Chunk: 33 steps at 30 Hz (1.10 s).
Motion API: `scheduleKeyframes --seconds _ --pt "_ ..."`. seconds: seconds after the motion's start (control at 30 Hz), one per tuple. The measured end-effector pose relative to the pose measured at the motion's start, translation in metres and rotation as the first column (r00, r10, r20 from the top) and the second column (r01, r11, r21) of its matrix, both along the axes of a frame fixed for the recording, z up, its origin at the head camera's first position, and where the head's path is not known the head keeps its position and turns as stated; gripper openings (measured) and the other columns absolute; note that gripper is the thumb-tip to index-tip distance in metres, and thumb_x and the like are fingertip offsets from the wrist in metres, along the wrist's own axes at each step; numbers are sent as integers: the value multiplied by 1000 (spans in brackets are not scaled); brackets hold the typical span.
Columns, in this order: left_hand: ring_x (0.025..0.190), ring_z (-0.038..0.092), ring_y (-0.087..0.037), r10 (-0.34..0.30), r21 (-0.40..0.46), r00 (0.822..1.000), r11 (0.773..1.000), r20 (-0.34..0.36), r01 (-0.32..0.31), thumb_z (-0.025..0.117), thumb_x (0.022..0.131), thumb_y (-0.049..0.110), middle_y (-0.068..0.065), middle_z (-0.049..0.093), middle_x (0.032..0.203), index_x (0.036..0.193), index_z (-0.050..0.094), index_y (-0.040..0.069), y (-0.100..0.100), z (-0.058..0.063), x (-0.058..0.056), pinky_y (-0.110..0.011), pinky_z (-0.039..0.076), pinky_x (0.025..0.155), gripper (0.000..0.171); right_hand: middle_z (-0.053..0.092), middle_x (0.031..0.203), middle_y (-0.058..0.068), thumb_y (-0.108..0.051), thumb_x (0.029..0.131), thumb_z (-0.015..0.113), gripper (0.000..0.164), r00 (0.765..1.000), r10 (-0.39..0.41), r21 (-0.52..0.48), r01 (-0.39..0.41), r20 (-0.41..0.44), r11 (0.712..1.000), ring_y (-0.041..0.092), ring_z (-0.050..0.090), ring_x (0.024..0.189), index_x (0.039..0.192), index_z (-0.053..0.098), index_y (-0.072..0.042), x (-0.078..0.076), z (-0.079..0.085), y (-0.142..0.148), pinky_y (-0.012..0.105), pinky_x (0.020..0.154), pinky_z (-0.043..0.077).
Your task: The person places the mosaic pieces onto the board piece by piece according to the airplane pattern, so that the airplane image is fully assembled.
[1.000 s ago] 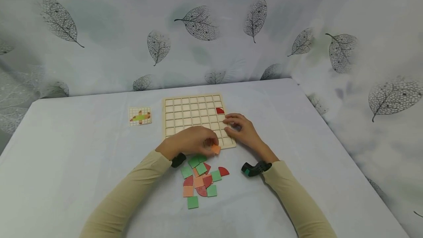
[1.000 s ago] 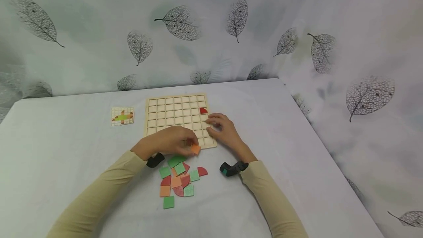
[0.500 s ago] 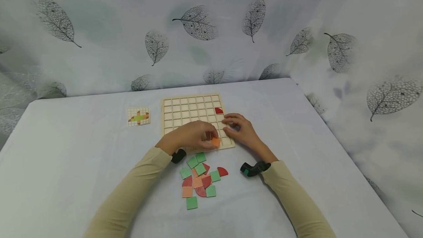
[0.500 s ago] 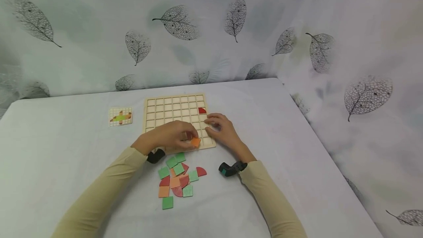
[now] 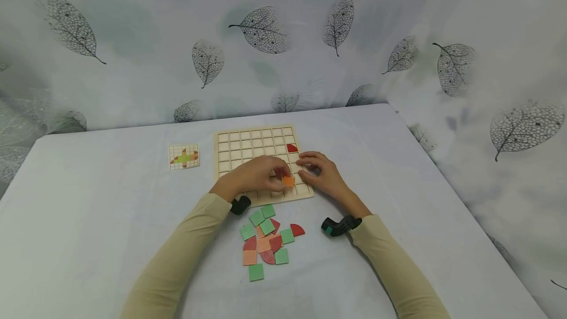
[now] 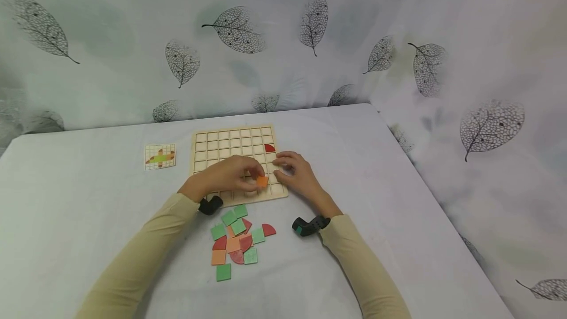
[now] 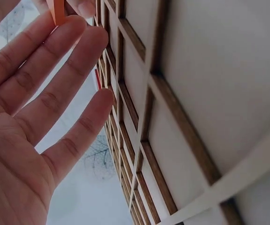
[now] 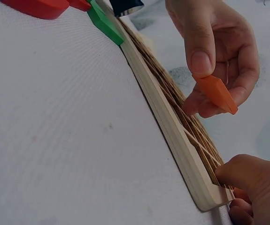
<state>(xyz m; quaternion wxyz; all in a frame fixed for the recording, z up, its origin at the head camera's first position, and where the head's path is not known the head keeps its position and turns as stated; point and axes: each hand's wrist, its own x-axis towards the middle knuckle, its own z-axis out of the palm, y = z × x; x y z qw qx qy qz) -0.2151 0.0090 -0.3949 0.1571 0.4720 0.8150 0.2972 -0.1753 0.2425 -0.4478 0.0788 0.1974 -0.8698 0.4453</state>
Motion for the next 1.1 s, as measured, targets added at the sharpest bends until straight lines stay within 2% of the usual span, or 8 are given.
scheduleKeyframes --seconds 0.3,0.47,0.57,0.67,0.77,0.93,1.1 --pt "91 63 -11 61 -9 998 998 6 -61 73 88 27 2 68 100 107 68 10 4 0 -7 -27 50 83 26 58 127 17 -3 87 71 27 1000 5 -2 -5 2 1000 31 58 110 113 69 1 0 0 1 44 90 49" --pt "92 63 -14 97 -18 995 995 3 -96 72 88 24 0 68 100 107 68 8 7 2 -13 -28 50 81 25 58 127 17 -3 87 72 27 1000 8 -25 -8 12 1000 31 58 112 114 69 1 0 0 0 46 91 49" --pt "92 64 -16 120 -22 992 992 -30 -120 71 88 23 -1 69 100 107 67 8 9 3 -15 -29 51 80 25 58 127 19 -2 86 72 28 1000 3 -29 -3 18 1000 33 58 111 114 69 2 0 -1 0 48 91 48" --pt "92 65 -16 168 -39 982 984 -88 -171 70 90 26 -3 69 102 109 67 8 12 3 -17 -31 52 78 26 57 128 23 2 86 70 28 1000 -1 -26 2 16 1000 37 57 112 113 68 6 1 2 -2 52 91 47" --pt "92 65 -16 234 -54 963 969 -132 -243 68 90 26 -3 69 104 111 67 10 15 3 -19 -32 52 76 27 56 126 27 5 85 69 28 1000 2 -26 -2 8 1000 41 56 111 112 66 10 6 13 -6 53 90 47" --pt "91 64 -17 312 -62 941 945 -127 -322 66 91 27 -4 69 107 111 67 10 20 2 -20 -33 52 76 26 56 123 30 7 86 67 25 1000 12 -20 -12 0 1000 43 57 109 110 65 13 17 33 -12 52 89 48" --pt "94 64 -17 336 -88 935 934 -116 -347 64 94 30 -3 68 111 108 66 11 23 2 -23 -34 52 79 24 55 123 32 8 86 67 24 1000 24 -17 -24 0 1000 44 56 109 109 65 14 20 38 -14 52 88 48"
